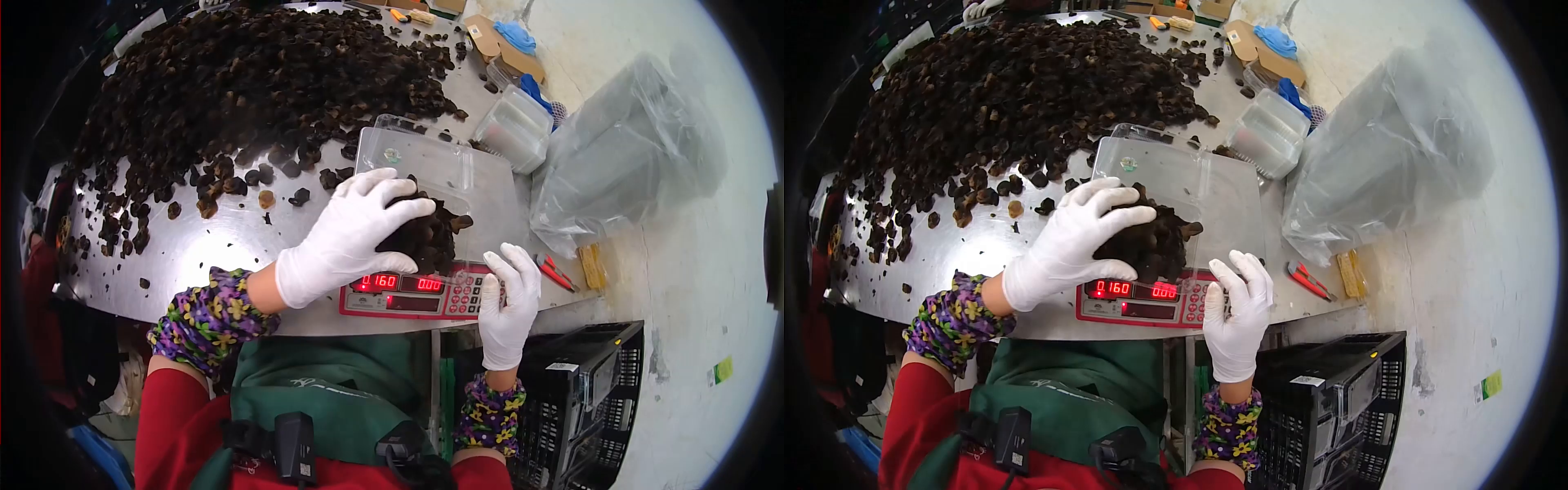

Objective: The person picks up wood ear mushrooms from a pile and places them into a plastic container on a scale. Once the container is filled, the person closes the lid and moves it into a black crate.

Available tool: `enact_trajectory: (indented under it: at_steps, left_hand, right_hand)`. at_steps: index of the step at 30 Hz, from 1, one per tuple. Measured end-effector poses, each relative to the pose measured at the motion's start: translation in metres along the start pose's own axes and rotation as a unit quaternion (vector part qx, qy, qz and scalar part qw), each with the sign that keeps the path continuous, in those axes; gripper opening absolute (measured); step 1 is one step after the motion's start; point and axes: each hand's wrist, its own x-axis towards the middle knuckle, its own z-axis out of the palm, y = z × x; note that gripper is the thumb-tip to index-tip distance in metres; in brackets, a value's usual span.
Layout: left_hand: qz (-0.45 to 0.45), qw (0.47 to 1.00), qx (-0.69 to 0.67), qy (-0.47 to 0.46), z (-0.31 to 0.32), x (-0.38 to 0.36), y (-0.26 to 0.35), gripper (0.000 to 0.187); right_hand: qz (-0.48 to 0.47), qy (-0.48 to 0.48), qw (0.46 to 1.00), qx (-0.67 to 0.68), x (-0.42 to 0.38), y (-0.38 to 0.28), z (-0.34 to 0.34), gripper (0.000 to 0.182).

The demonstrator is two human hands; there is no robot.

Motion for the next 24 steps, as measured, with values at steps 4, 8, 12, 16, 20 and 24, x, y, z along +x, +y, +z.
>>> enact_trajectory:
  at_steps: [4, 8, 12, 16, 20, 24]
  left_hand:
    - [-0.034, 0.994, -0.033, 0.103, -0.023, -0.029, -0.009, 0.061]
    - [-0.175, 0.971, -0.087, 0.14, -0.02, -0.078, -0.023, 0.046]
    - [-0.24, 0.951, -0.15, 0.127, -0.016, -0.103, -0.02, 0.043]
    - [-0.253, 0.941, -0.166, 0.15, -0.001, -0.105, -0.014, 0.049]
    - [-0.187, 0.967, -0.08, 0.155, 0.01, -0.075, 0.011, 0.078]
    - [-0.098, 0.987, 0.054, 0.119, 0.022, -0.032, 0.023, 0.096]
  right_hand:
    - [0.025, -0.001, 1.0, -0.004, -0.014, 0.006, -0.014, 0.028]
    - [0.038, -0.007, 0.999, -0.008, -0.022, 0.016, -0.015, 0.027]
    - [0.026, -0.015, 1.0, -0.008, -0.013, 0.011, -0.01, 0.024]
    - [0.074, -0.022, 0.993, 0.095, 0.001, 0.015, 0.003, 0.026]
    - [0.174, -0.061, 0.958, 0.219, 0.018, 0.027, 0.019, 0.03]
    - [0.039, -0.061, 0.988, 0.138, 0.038, 0.01, 0.024, 0.031]
